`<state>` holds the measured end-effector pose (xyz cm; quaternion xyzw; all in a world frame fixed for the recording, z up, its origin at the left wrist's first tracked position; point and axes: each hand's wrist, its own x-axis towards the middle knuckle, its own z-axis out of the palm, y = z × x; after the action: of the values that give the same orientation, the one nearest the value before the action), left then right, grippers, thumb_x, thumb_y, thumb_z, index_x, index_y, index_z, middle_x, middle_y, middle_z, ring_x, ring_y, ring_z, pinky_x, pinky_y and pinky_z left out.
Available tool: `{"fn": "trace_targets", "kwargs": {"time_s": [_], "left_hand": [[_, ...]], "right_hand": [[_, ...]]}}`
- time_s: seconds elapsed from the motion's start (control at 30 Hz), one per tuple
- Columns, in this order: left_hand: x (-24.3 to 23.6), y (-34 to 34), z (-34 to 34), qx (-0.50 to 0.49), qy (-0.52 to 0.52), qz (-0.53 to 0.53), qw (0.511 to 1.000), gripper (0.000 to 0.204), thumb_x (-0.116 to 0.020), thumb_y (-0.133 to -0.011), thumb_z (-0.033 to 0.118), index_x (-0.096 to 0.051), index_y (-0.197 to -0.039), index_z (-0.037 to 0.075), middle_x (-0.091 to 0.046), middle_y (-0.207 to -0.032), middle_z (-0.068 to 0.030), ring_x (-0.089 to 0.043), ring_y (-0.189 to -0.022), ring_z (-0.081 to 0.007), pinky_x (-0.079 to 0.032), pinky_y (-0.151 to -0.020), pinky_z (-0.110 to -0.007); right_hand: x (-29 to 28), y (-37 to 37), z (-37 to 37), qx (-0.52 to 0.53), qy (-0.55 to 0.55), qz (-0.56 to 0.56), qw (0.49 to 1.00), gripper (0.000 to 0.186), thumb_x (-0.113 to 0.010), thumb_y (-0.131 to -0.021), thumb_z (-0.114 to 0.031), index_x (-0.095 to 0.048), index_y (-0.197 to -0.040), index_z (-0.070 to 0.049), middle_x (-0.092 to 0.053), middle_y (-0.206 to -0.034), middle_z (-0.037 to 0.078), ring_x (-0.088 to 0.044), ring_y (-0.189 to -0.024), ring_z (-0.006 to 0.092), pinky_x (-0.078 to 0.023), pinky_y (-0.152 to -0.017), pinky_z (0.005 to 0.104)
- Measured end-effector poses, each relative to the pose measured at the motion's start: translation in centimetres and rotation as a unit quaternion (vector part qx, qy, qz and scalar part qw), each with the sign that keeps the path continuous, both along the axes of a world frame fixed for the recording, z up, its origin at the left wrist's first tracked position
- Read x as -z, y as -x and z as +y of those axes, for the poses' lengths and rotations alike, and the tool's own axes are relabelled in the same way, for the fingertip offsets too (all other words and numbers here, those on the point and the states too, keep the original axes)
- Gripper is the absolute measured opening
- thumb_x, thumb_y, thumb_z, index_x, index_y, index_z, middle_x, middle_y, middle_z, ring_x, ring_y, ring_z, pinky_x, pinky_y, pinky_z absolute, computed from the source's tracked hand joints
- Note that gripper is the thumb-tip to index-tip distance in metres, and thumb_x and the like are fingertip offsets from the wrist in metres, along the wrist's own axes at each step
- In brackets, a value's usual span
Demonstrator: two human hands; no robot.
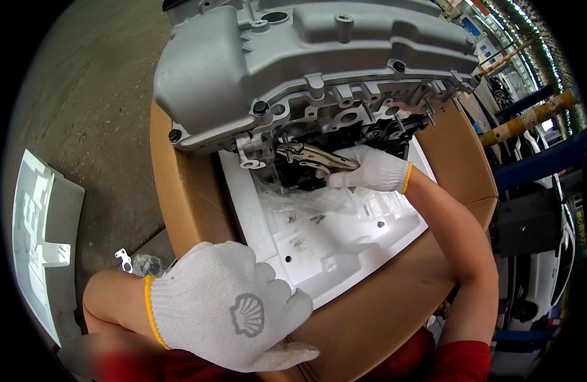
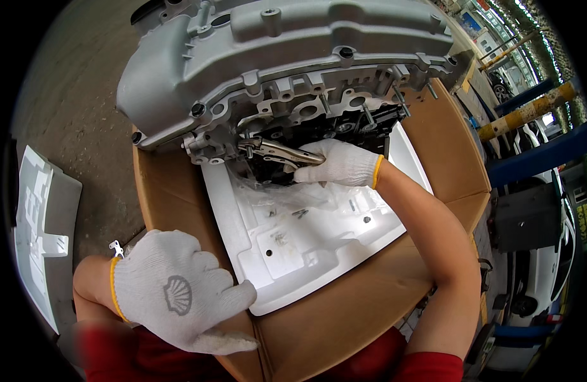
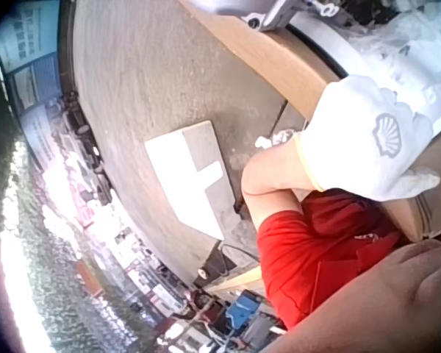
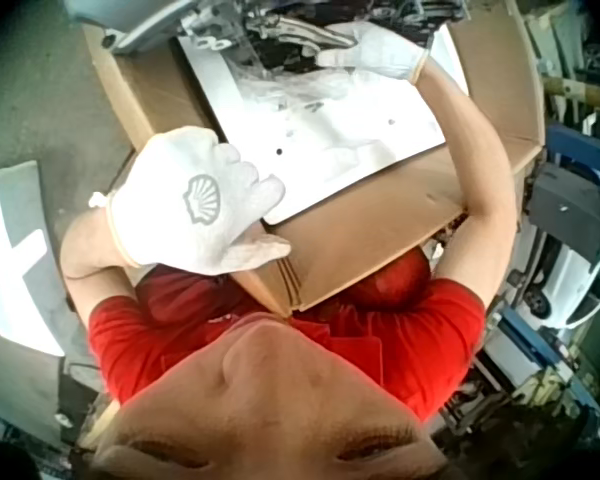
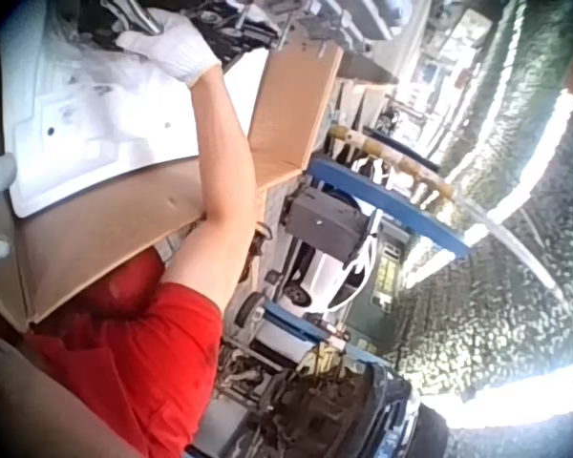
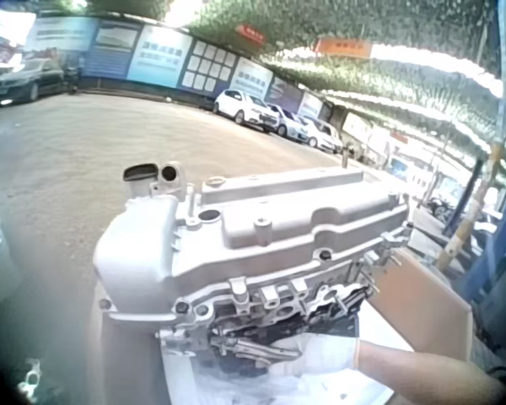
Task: The person uses locking pliers to remove a bolt from a car engine block resting in a cardboard box. They then pick up a metal gasket from the floor and place it onto the engine surface.
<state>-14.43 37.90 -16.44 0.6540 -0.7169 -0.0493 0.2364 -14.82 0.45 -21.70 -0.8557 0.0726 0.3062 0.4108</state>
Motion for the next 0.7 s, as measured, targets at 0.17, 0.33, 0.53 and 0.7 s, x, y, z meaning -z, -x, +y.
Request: {"fn": "trace_targets", "kwargs": {"time_s": [0.17, 0.33, 0.53, 0.7], "left_hand": [[0.3, -0.1, -0.1, 0.001, 0.026, 0.001, 1.000, 0.056, -0.077, -0.096, 0.073, -0.070, -0.092, 0.017, -0.051, -0.059, 0.0048, -0.053, -0.047, -0.0185, -0.037, -0.047, -0.036], [0.8, -0.2, -0.1, 0.007, 0.041, -0.002, 0.999, 0.056, -0.077, -0.097, 0.072, -0.070, -0.092, 0.017, -0.051, -0.058, 0.0051, -0.052, -0.046, -0.0178, -0.036, -0.046, -0.036], [0.5, 0.0, -0.1, 0.009, 0.051, -0.018, 0.998, 0.055, -0.071, -0.103, 0.066, -0.064, -0.084, 0.015, -0.053, -0.063, 0.0000, -0.057, -0.054, -0.0218, -0.044, -0.052, -0.038], [-0.3, 0.1, 0.2, 0.004, -0.002, -0.014, 1.000, 0.056, -0.069, -0.103, 0.066, -0.063, -0.082, 0.015, -0.054, -0.062, -0.0005, -0.057, -0.052, -0.0219, -0.044, -0.051, -0.039]], "right_hand": [[-2.1, -0.4, -0.2, -0.031, 0.042, 0.014, 0.999, 0.051, -0.084, -0.105, -0.038, -0.079, -0.140, -0.002, -0.078, -0.108, 0.003, -0.067, -0.094, 0.0113, -0.057, -0.087, 0.0312], [-7.5, -0.3, 0.5, -0.087, 0.128, -0.007, 0.988, 0.058, -0.078, -0.106, -0.045, -0.076, -0.142, 0.001, -0.078, -0.106, 0.011, -0.070, -0.093, 0.0192, -0.058, -0.088, 0.0356], [-4.6, -0.3, 0.3, -0.086, 0.123, -0.023, 0.988, 0.053, -0.082, -0.105, -0.042, -0.078, -0.140, -0.002, -0.081, -0.107, 0.013, -0.072, -0.100, 0.0197, -0.058, -0.096, 0.0352], [0.5, 0.4, 0.5, -0.005, 0.030, -0.004, 1.000, 0.054, -0.083, -0.106, -0.041, -0.076, -0.143, -0.003, -0.081, -0.112, 0.006, -0.068, -0.098, 0.0147, -0.058, -0.093, 0.0337]]}}
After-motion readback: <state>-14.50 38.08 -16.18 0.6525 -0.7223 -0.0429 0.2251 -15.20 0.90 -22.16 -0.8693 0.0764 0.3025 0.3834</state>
